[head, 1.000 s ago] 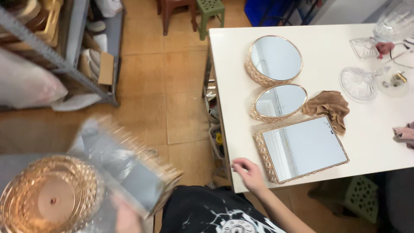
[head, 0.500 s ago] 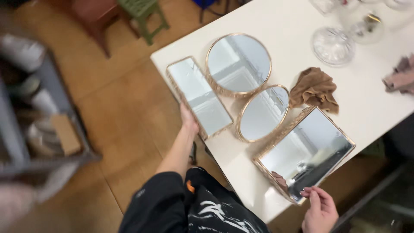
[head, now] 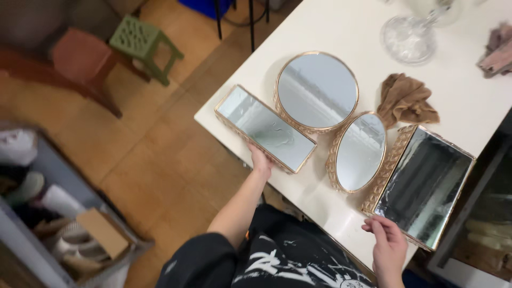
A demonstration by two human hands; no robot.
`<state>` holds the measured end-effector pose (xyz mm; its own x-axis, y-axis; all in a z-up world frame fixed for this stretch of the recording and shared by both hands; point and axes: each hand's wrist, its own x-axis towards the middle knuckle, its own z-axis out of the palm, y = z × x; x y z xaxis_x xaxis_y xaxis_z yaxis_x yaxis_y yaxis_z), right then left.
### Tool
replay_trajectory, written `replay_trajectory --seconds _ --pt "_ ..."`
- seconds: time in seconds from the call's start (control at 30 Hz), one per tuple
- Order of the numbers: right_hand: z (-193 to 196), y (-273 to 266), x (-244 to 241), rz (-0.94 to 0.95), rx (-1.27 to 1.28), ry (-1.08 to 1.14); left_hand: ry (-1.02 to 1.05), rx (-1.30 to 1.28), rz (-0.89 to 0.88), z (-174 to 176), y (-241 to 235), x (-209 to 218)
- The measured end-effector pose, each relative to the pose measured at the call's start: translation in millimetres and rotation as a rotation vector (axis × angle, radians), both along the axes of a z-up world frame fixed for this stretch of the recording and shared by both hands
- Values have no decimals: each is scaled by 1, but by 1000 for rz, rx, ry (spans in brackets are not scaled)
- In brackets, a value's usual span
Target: The person wipes several mirrors, a decorative tray, and a basket with a cloth before washing a small lid at a sink.
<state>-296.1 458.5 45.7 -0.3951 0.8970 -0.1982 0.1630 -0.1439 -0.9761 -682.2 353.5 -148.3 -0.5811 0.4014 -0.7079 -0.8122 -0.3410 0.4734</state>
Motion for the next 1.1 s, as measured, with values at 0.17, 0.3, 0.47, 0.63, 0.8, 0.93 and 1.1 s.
replay_trajectory --seconds 0.17,0.3,0.47,0.63,0.8,0.93,1.1 --pt "-19 16 -65 154 -15 -102 148 -247 -385 34 -28 -14" --pt "-24 24 -138 396 -111 -9 371 -411 -255 59 -104 -18" --pt "0 15 -208 502 -102 85 337 -621 -7 44 -225 -71" --pt "-24 -29 -278 368 -171 -9 206 -611 -113 10 -290 -174" --pt "-37 -118 -411 281 -197 -26 208 -498 -267 -2 -333 -312" --pt "-2 -175 -523 446 46 -61 258 -425 -268 -2 -368 -363" --pt "13 -195 -603 537 230 -174 341 -458 -286 19 -413 -435"
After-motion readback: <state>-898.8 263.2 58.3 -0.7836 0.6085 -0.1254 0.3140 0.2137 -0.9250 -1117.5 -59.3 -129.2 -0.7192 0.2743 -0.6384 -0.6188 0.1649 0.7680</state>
